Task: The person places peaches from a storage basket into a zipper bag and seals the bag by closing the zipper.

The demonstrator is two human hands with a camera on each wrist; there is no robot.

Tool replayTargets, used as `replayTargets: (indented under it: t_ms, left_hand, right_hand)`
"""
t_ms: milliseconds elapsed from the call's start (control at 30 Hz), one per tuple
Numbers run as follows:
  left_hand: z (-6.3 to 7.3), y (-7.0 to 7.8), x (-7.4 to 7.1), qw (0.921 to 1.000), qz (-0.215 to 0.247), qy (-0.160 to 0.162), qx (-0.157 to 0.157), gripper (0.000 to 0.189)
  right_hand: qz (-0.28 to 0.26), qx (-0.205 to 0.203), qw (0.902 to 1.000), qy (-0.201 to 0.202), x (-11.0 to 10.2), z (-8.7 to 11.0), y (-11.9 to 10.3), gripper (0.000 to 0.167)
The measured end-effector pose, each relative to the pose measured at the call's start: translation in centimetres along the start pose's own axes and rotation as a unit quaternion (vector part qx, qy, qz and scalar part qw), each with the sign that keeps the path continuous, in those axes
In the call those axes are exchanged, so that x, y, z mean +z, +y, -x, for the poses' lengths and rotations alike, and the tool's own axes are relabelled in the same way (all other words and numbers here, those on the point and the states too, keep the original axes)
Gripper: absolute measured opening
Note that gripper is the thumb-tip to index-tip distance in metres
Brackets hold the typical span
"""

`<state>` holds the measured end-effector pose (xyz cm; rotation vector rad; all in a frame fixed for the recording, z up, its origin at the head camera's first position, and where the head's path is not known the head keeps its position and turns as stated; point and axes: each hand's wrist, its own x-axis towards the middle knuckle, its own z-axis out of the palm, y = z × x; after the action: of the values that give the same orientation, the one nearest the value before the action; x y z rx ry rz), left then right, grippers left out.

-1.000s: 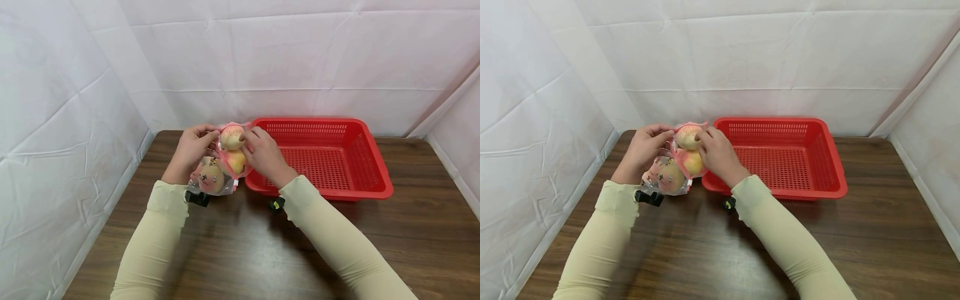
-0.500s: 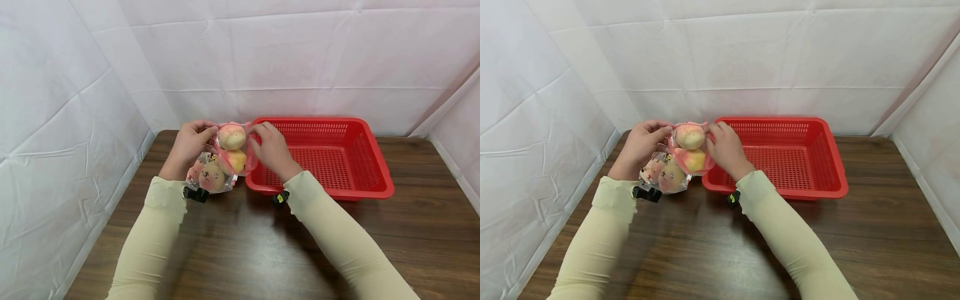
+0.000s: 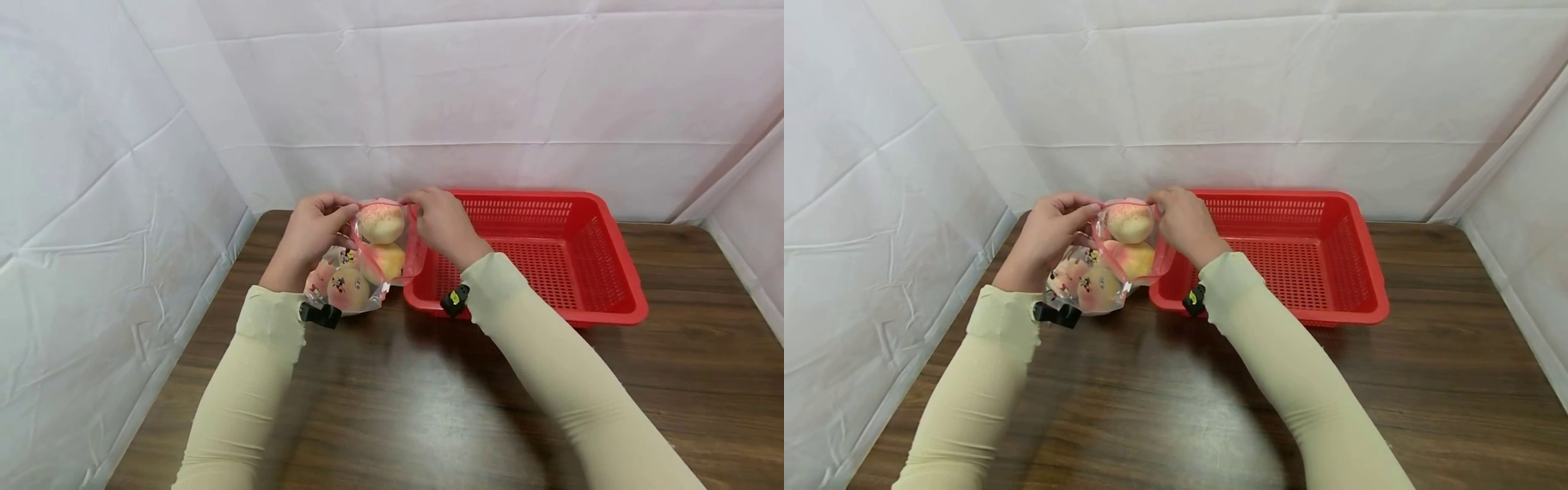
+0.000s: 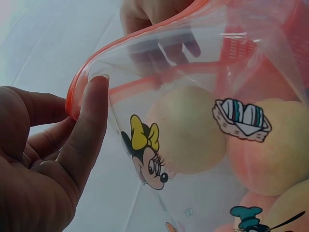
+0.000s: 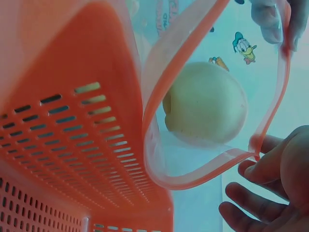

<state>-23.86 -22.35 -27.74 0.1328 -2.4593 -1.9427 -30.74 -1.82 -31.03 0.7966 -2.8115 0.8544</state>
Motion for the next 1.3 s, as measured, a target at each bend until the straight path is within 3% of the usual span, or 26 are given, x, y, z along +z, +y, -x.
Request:
replayTargets:
  t_ms: [433, 733, 1100, 1300]
  left_hand:
    - [-0.1, -0.1, 0.6, 0.9999, 0.01, -0.012, -0.002, 0.028]
    - [0.2, -0.6, 0.8, 0.9976, 0.061, -0.032, 0.0, 0.031]
    - [1.8, -1.0, 1.5, 0.9985, 0.041, -0.036, 0.0, 0.045]
    - [3.3, -1.2, 2.0, 0.9988, -0.028, -0.035, 0.02, 0.045]
  right_hand:
    - [0.037, 0.003, 0.9993, -0.008, -0.7, -0.7, 0.7, 0.027]
    - [0.05, -0.006, 0.9987, -0.002, -0.8, -0.8, 0.9, 0.024]
    - [0.047, -0.011, 0.9988, 0.007, -0.6, -0.8, 1.0, 0.023]
    - [0.045, -0.009, 0.9989, 0.009, -0.7, -0.8, 1.1, 0.022]
